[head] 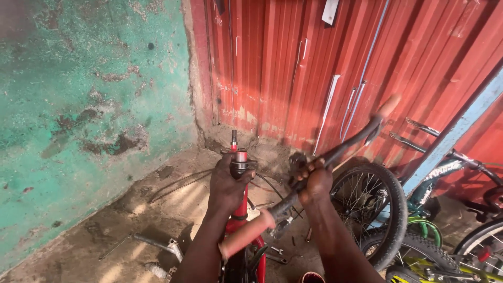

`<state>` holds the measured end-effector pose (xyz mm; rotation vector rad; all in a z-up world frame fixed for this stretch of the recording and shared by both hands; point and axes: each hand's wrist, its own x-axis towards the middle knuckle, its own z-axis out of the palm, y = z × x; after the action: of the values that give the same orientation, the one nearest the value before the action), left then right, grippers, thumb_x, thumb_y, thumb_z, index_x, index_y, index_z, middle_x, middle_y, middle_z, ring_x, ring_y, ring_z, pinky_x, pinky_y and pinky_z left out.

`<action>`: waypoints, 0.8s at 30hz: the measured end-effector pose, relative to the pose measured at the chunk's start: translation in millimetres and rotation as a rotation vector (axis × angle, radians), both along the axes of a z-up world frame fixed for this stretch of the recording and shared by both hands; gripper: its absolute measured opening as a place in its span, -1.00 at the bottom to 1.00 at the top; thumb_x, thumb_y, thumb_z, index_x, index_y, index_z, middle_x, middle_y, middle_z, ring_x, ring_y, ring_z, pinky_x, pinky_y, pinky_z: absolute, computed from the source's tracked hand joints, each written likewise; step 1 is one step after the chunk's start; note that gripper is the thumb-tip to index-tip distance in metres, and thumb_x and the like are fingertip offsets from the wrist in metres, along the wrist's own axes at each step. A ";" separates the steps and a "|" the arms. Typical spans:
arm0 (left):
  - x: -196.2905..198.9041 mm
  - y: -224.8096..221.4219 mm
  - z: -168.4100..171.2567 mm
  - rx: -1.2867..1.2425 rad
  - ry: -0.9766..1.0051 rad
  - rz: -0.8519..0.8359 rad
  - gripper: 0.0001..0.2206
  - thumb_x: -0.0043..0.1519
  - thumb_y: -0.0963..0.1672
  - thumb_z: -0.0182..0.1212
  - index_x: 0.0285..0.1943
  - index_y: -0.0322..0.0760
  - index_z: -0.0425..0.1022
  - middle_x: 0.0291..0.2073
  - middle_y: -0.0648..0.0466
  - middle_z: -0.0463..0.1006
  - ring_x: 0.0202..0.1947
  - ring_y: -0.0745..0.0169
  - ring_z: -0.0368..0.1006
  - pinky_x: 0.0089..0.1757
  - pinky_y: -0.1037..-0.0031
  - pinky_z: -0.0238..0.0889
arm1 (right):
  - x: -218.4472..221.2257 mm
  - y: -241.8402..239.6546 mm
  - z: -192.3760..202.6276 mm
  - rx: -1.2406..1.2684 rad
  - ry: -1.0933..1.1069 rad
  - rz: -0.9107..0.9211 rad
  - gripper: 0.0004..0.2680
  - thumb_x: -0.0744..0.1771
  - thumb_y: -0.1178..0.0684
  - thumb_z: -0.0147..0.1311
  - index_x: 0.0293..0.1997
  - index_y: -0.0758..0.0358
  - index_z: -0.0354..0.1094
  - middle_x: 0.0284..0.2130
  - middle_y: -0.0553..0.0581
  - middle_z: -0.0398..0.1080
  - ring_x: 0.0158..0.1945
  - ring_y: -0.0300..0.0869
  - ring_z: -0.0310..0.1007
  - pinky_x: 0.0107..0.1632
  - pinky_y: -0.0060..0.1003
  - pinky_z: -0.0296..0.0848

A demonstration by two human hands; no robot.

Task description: Reassembling a bicycle headset by installing bearings, inserting the fork, and mounting the handlebar stem.

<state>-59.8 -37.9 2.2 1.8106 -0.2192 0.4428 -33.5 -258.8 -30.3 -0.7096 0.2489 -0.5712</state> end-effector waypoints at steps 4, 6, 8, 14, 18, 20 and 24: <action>-0.4 0.8 -3.2 -0.010 -0.016 -0.021 -0.55 0.01 -0.14 0.54 0.09 -0.26 0.52 -0.22 -0.22 0.54 -0.15 -0.24 0.56 -0.11 0.11 0.42 | -51.5 27.0 74.2 -0.036 -0.198 0.102 -0.92 0.49 -0.03 -0.34 -0.14 -0.11 -0.02 -0.61 -0.11 -0.03 -0.67 -0.22 0.02 -0.63 -0.32 0.19; 1.6 2.4 -7.1 -0.014 -0.020 -0.066 -0.55 0.00 -0.09 0.58 0.07 -0.16 0.53 -0.25 -0.14 0.55 -0.16 -0.10 0.57 -0.10 0.22 0.41 | -53.7 22.9 72.8 -0.151 -0.277 0.168 -0.91 0.50 -0.02 -0.36 -0.10 -0.05 0.03 -0.61 -0.12 -0.06 -0.71 -0.26 0.00 -0.65 -0.34 0.18; -2.2 2.9 -4.0 0.002 -0.043 -0.055 -0.55 0.02 -0.10 0.56 0.08 -0.20 0.52 -0.24 -0.18 0.55 -0.14 -0.16 0.56 -0.09 0.20 0.40 | -61.5 33.5 79.3 -0.236 -0.297 0.176 -0.89 0.50 -0.04 -0.36 0.02 -0.02 0.10 -0.64 -0.15 -0.05 -0.74 -0.30 -0.01 -0.69 -0.38 0.20; -0.6 -0.9 -10.8 0.118 -0.040 0.038 -0.47 0.07 -0.04 0.53 0.18 -0.21 0.43 -0.10 -0.25 0.55 0.02 -0.33 0.47 0.06 0.10 0.31 | -67.5 47.8 82.4 -0.587 -0.356 0.109 -0.78 0.48 -0.02 -0.21 0.13 0.20 0.33 -0.68 -0.06 -0.01 -0.77 -0.29 0.05 -0.72 -0.41 0.26; -0.7 -2.7 -7.8 0.114 0.030 0.047 -0.49 0.05 -0.05 0.54 0.17 -0.14 0.46 -0.10 -0.15 0.57 0.03 -0.24 0.49 0.07 0.16 0.33 | -68.2 55.0 77.6 -0.796 -0.357 -0.032 -0.81 0.46 0.01 -0.10 -0.01 0.29 0.40 -0.71 -0.07 0.07 -0.73 -0.33 0.07 -0.65 -0.44 0.17; -0.7 -2.4 -5.2 0.124 0.027 0.058 -0.48 0.04 -0.05 0.54 0.18 -0.14 0.45 -0.09 -0.16 0.57 0.04 -0.25 0.49 0.08 0.15 0.33 | -76.3 68.4 79.1 -0.796 -0.375 -0.074 -0.84 0.45 0.02 -0.06 -0.10 0.26 0.40 -0.72 -0.07 0.06 -0.73 -0.34 0.06 -0.63 -0.45 0.16; 6.6 -0.6 -14.5 0.122 0.022 0.069 -0.50 0.04 -0.05 0.55 0.15 -0.14 0.47 -0.08 -0.15 0.58 0.05 -0.28 0.48 0.09 0.13 0.32 | -65.7 72.8 68.4 -0.789 -0.394 -0.193 -0.77 0.45 0.01 -0.01 -0.42 0.12 0.28 -0.79 -0.07 0.10 -0.74 -0.38 0.05 -0.60 -0.48 0.09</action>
<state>-53.3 -38.5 -12.3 1.9460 -0.1716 0.4665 -99.1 -186.0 38.1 -1.3160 -0.3038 -0.9955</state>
